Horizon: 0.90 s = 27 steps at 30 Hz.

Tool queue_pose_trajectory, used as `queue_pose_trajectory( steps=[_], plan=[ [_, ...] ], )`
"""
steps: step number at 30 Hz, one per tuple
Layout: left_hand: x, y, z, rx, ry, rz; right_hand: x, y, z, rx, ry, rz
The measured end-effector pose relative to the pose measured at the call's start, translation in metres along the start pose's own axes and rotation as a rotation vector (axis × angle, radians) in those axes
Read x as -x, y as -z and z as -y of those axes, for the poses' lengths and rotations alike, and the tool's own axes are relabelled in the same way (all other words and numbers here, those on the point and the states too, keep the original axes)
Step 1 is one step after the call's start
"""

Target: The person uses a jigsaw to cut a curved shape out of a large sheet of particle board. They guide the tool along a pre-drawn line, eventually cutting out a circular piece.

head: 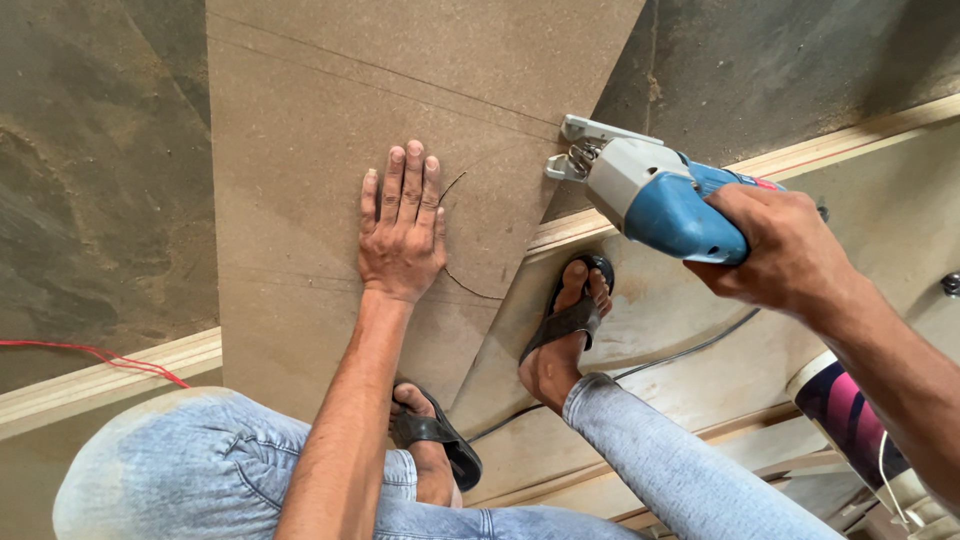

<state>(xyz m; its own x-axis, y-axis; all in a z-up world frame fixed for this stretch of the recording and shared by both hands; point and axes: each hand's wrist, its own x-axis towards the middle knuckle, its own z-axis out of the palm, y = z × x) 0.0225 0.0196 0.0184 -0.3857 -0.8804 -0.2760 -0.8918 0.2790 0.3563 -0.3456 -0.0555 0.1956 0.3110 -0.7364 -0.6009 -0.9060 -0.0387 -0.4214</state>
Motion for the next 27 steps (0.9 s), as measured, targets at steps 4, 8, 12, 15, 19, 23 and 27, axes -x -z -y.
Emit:
queue_pose_trajectory(
  steps=[4,8,12,15,19,23,27],
  plan=[
    [0.0002,0.0011,-0.0005,0.005,0.003,-0.005,0.0015,-0.0016,0.0028,-0.020,-0.036,0.024],
    [0.0001,0.0008,-0.0002,-0.001,0.000,-0.016,0.0023,-0.0014,0.0048,-0.033,-0.021,0.008],
    [-0.0003,0.0006,-0.0004,0.011,-0.002,-0.004,0.0005,-0.0003,0.0006,-0.003,0.021,-0.011],
    [0.0002,-0.0005,0.0000,0.000,-0.001,0.005,-0.0002,-0.0008,-0.0023,0.014,0.032,-0.009],
    [0.0009,-0.0028,0.0001,-0.018,-0.002,-0.005,-0.0005,-0.0006,-0.0041,0.004,0.049,-0.010],
    [0.0010,-0.0028,0.0002,0.002,0.002,0.003,-0.0017,0.0021,-0.0035,0.032,0.050,0.009],
    [0.0001,-0.0007,-0.0001,-0.003,-0.006,-0.020,-0.0043,0.0067,-0.0022,0.023,0.042,0.023]
  ],
)
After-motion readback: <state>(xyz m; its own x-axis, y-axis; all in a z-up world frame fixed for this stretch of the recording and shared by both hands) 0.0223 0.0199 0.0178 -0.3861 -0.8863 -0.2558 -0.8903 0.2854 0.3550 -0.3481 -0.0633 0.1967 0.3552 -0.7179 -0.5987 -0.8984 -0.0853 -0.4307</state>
